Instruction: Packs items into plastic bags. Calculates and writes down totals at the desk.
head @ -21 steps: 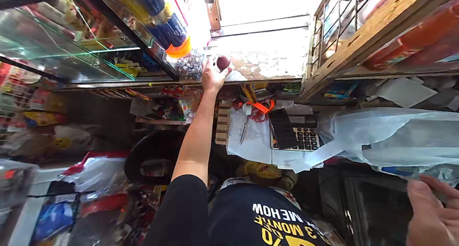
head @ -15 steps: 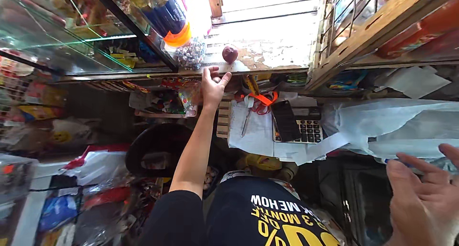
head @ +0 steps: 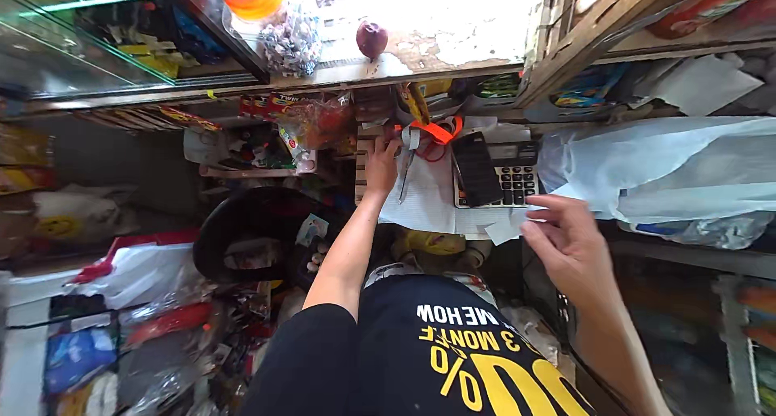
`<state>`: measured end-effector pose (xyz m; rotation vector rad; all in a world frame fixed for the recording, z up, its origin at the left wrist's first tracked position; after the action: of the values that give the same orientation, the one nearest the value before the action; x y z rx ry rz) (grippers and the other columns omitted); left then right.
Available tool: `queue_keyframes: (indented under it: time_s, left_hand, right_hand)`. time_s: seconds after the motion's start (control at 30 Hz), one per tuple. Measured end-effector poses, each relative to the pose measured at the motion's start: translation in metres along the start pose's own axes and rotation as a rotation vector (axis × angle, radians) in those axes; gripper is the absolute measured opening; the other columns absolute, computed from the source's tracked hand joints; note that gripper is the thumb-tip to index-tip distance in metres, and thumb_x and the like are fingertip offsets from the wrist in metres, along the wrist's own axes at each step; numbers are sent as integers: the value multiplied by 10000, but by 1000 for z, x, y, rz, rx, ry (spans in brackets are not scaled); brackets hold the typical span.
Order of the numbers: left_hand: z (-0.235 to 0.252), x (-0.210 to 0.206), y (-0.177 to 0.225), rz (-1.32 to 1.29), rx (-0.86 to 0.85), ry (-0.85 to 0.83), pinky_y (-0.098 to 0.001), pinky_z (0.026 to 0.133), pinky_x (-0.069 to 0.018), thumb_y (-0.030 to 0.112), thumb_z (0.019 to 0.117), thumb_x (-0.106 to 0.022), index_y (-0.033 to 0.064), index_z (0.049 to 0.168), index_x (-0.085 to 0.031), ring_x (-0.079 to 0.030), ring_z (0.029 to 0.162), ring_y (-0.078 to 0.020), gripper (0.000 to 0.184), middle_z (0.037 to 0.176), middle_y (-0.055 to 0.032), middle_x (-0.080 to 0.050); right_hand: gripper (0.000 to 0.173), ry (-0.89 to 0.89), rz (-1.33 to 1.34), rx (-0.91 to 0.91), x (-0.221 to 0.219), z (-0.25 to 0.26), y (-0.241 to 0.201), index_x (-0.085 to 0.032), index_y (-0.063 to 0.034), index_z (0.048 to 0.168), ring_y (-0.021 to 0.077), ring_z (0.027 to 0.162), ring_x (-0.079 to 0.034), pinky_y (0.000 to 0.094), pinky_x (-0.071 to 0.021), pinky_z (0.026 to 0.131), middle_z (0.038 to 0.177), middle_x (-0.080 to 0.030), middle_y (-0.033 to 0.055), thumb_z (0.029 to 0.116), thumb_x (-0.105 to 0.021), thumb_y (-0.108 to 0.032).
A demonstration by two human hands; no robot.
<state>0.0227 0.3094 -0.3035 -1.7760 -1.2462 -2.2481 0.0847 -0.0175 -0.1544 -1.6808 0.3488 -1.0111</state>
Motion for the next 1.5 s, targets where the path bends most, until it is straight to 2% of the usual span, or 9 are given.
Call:
queue_keyframes:
  time_s: [0.17, 0.27, 0.4, 0.53, 0.83, 0.97, 1.07, 1.3, 1.5]
  left_hand:
    - [-20, 11, 20, 19, -42, 99, -609, 925, -513, 58, 913, -693, 44, 1140, -717, -584, 1179, -466, 229, 1239, -244, -634]
    - [-40, 13, 39, 100, 215, -215, -623, 875, -539, 361, 1008, -627, -11, 1171, -673, -667, 1083, -433, 408, 1166, -243, -677]
    - [-56, -7, 39, 210, 392, -457, -615, 886, -543, 420, 1027, -596, -3, 1336, -588, -645, 1147, -442, 524, 1287, -262, -623]
    - [-75, 1, 35, 126, 387, -455, -633, 834, -538, 302, 1030, -562, 15, 1177, -674, -676, 1075, -423, 341, 1129, -232, -692]
    - [-140, 34, 18, -467, 245, -58, -420, 696, -579, 131, 948, -651, 40, 1056, -666, -684, 740, -200, 142, 842, -90, -698]
    - [-124, 35, 42, -695, 65, 111, -323, 917, -560, 107, 1052, -539, 23, 1193, -680, -675, 1024, -132, 216, 1153, -88, -702]
    - [-113, 29, 54, -742, -38, 33, -380, 1019, -531, 65, 988, -644, 4, 1298, -603, -639, 1179, -196, 318, 1306, -137, -644]
    - [-132, 5, 40, -610, 158, -119, -426, 785, -608, 198, 956, -734, -19, 1227, -609, -705, 870, -250, 369, 1119, -176, -684]
    - [-112, 0, 9, -597, 188, 84, -312, 664, -534, 276, 1125, -229, -36, 1154, -585, -631, 697, -116, 474, 835, -73, -691]
  right_hand:
    - [434, -315, 422, -252, -66, 44, 26, -529, -51, 1377, 200, 1170, -630, 396, -551, 983, 1372, -575, 117, 966, -605, -168]
    - [551, -389, 695, -348, -119, 92, 28, -397, -134, 1501, 210, 1271, -553, 417, -515, 1009, 1480, -480, 85, 982, -577, -169]
    - [642, -230, 961, -481, -172, 151, 18, -254, -219, 1613, 264, 1468, -360, 488, -385, 1151, 1633, -300, 90, 1042, -546, -207]
    - [463, 9, 1135, -598, -178, 166, 11, -407, -61, 1489, 231, 1361, -472, 391, -414, 1128, 1480, -474, 117, 1060, -538, -175]
    - [310, 185, 779, -402, -133, 107, 39, -566, -24, 1198, 160, 1029, -656, 346, -576, 940, 1111, -621, 78, 916, -685, 33]
    - [326, 141, 680, -324, -129, 94, 41, -518, -53, 1145, 132, 893, -661, 334, -611, 843, 1041, -578, 53, 889, -689, 53]
    - [270, -27, 571, -319, -127, 85, 37, -595, -57, 1138, 125, 866, -661, 326, -604, 802, 1032, -619, 44, 902, -669, 49]
    - [369, -196, 134, -334, -155, 93, 68, -650, -6, 1230, 245, 958, -700, 423, -595, 862, 1263, -638, 185, 872, -740, -1]
    - [351, -182, -101, -141, -182, 96, 96, -675, -6, 1205, 352, 1153, -618, 518, -497, 1015, 1229, -647, 206, 860, -737, -30]
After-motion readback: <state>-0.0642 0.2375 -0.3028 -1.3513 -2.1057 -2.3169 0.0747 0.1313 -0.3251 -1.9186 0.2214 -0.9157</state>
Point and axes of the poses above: each hand's wrist, its own z-axis towards the middle knuckle, its own x-axis out of the back of the hand, y = z × x, the point moved 3 cm from there along z, towards the middle knuckle
